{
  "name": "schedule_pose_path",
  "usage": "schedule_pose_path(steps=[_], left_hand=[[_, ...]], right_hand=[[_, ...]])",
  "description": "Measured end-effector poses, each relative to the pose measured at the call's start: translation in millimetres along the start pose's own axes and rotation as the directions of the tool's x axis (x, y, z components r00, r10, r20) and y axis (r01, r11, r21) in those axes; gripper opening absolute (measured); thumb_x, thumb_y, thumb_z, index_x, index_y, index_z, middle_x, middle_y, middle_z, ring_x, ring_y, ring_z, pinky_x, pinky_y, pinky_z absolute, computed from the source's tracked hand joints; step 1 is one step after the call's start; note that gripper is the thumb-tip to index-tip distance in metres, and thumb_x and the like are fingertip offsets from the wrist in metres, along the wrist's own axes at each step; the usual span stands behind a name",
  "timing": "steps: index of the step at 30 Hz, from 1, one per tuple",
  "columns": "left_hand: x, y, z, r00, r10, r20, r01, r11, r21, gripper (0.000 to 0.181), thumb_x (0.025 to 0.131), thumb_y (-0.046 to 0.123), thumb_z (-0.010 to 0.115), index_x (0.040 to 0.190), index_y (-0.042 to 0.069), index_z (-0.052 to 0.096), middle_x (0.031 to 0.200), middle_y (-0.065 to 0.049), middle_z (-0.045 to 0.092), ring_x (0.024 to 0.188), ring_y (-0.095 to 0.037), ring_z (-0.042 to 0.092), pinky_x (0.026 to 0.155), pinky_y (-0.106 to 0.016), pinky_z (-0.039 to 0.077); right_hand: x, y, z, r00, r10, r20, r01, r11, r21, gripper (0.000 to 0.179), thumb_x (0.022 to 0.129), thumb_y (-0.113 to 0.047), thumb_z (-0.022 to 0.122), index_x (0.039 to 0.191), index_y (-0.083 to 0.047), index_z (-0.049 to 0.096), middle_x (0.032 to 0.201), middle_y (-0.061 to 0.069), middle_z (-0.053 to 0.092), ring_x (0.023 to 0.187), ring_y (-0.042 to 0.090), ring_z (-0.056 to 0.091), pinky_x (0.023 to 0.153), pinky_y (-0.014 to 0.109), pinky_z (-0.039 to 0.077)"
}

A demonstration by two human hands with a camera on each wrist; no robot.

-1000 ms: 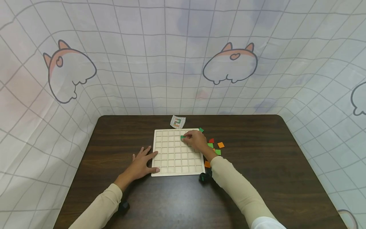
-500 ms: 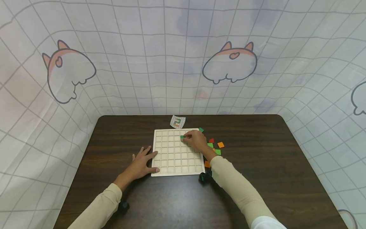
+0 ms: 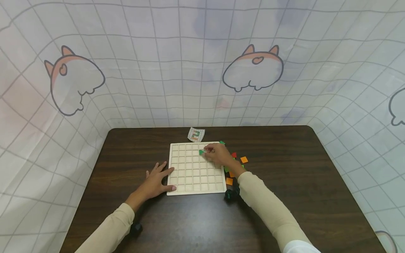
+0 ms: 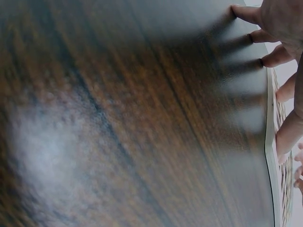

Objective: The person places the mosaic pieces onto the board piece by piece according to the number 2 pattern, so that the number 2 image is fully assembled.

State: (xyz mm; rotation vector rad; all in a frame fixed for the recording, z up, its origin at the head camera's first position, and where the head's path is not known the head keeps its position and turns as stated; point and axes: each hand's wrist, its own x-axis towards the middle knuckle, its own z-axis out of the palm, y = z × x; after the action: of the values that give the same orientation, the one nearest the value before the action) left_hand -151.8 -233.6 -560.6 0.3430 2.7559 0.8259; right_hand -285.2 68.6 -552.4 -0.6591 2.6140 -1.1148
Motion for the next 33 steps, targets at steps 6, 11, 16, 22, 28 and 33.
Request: schedule_pose_path(steps=[6, 11, 16, 22, 28, 33], left_hand=[[0.6, 0.0, -0.4, 1.0, 0.005, -0.007, -0.005, 1.0, 0.004, 0.083, 0.084, 0.049, 0.078, 0.152, 0.016, 0.046, 0.165, -0.021, 0.023, 0.151, -0.052, 0.009, 0.104, -0.085, 0.006], [1.4, -1.8, -1.0, 1.0, 0.01, -0.008, -0.01, 1.0, 0.006, 0.083, 0.084, 0.049, 0.078, 0.153, 0.016, 0.045, 0.165, -0.021, 0.022, 0.151, -0.052, 0.009, 0.104, -0.085, 0.006], [0.8, -3.1, -2.1, 1.0, 0.007, -0.007, -0.007, 1.0, 0.019, 0.083, 0.084, 0.05, 0.077, 0.153, 0.017, 0.045, 0.165, -0.021, 0.022, 0.151, -0.052, 0.009, 0.104, -0.085, 0.007], [0.1, -2.3, -2.4, 1.0, 0.006, -0.009, -0.006, 1.0, 0.023, 0.083, 0.084, 0.05, 0.077, 0.153, 0.016, 0.045, 0.165, -0.021, 0.023, 0.151, -0.052, 0.01, 0.104, -0.085, 0.006], [0.6, -1.1, -1.7, 1.0, 0.008, -0.013, -0.008, 1.0, 0.023, 0.083, 0.084, 0.05, 0.077, 0.153, 0.016, 0.045, 0.165, -0.021, 0.023, 0.151, -0.052, 0.01, 0.104, -0.085, 0.006], [0.2, -0.1, 0.7, 1.0, 0.004, -0.015, -0.003, 1.0, 0.031, 0.082, 0.084, 0.051, 0.077, 0.152, 0.017, 0.046, 0.164, -0.021, 0.024, 0.151, -0.052, 0.011, 0.105, -0.085, 0.007]], right_hand=[[-14.0, 10, -22, 0.999, -0.018, -0.029, 0.018, 1.0, 0.001, 0.031, 0.099, -0.025, 0.065, 0.122, -0.006, 0.071, 0.098, 0.005, 0.07, 0.067, 0.012, 0.055, 0.061, 0.028, 0.047], [-32.8, 26, -39, 0.997, -0.042, -0.069, 0.039, 0.998, -0.041, 0.027, 0.097, -0.022, 0.068, 0.116, -0.004, 0.072, 0.09, 0.001, 0.068, 0.073, 0.012, 0.057, 0.067, 0.028, 0.048], [-56.7, 35, -54, 0.996, -0.007, -0.089, 0.001, 0.998, -0.07, 0.026, 0.096, -0.022, 0.07, 0.114, -0.004, 0.073, 0.09, 0.001, 0.068, 0.069, 0.015, 0.053, 0.064, 0.028, 0.046], [-79.6, 45, -64, 0.994, 0.013, -0.111, -0.023, 0.996, -0.091, 0.024, 0.095, -0.02, 0.07, 0.112, -0.004, 0.074, 0.093, 0.004, 0.069, 0.071, 0.015, 0.053, 0.062, 0.027, 0.044], [-96.8, 54, -67, 0.994, 0.015, -0.111, -0.026, 0.995, -0.099, 0.024, 0.094, -0.023, 0.072, 0.112, -0.007, 0.076, 0.095, 0.002, 0.07, 0.077, 0.016, 0.058, 0.068, 0.028, 0.049], [-110.5, 61, -69, 0.994, 0.01, -0.111, -0.024, 0.992, -0.12, 0.025, 0.091, -0.024, 0.076, 0.111, -0.008, 0.077, 0.098, 0.002, 0.07, 0.075, 0.012, 0.057, 0.067, 0.026, 0.05]])
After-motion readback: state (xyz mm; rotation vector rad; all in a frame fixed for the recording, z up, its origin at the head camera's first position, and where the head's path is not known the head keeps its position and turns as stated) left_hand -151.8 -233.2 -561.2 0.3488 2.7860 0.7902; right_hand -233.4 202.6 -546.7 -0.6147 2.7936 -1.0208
